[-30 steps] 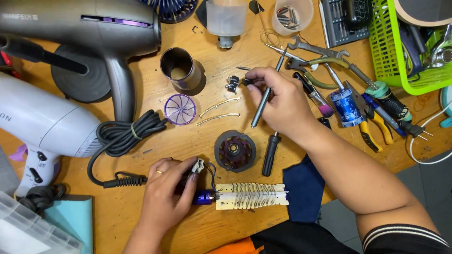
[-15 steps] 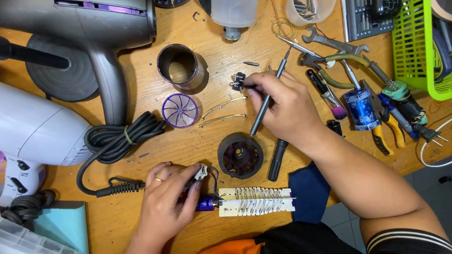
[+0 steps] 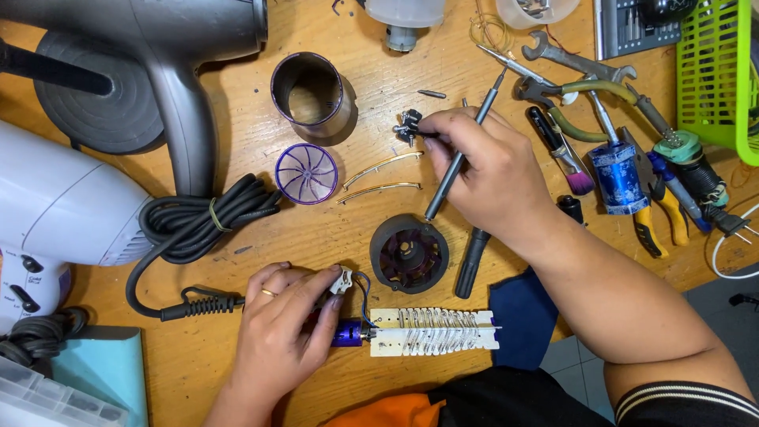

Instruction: Disassembling a hair dryer to inspect the motor and heating element for repair

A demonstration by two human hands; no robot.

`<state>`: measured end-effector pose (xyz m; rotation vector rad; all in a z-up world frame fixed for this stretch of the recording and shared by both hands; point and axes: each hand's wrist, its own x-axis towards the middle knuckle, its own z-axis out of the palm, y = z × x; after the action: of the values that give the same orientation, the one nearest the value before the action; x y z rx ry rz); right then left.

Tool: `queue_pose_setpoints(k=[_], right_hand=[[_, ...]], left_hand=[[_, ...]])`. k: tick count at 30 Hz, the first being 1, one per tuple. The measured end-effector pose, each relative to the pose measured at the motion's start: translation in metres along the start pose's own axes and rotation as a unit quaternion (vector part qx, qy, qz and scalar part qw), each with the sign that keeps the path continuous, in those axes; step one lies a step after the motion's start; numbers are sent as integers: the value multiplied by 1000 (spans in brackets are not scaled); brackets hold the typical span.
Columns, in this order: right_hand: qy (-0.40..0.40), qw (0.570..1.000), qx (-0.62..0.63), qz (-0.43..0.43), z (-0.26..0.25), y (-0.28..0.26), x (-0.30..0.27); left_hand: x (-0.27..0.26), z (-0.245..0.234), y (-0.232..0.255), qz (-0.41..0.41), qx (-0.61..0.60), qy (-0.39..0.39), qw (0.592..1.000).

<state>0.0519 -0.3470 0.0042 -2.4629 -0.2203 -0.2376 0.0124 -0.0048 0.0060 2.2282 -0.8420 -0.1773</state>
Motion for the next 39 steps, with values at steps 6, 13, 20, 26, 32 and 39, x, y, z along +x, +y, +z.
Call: queue_pose_setpoints(k=[6, 13, 20, 26, 32, 39], right_hand=[[-1, 1000, 2, 6, -2, 1, -4], [0, 1000, 13, 14, -14, 1, -7], [-37, 994, -87, -53, -15, 4, -17], [-81, 985, -138, -69, -40, 11, -16], [-77, 942, -294, -143, -85, 3, -23], [-77, 982, -106, -137, -61, -52, -54]], left_hand=[[1, -1, 1, -1, -1, -4, 1000], [1, -1, 0, 4, -5, 3, 1000], [-3, -1, 2, 21, -8, 11, 1000], [-9, 6, -3, 32, -1, 35, 999], [-12, 12, -7, -15, -29, 35, 999], [-13, 8, 2, -24, -32, 23, 999]])
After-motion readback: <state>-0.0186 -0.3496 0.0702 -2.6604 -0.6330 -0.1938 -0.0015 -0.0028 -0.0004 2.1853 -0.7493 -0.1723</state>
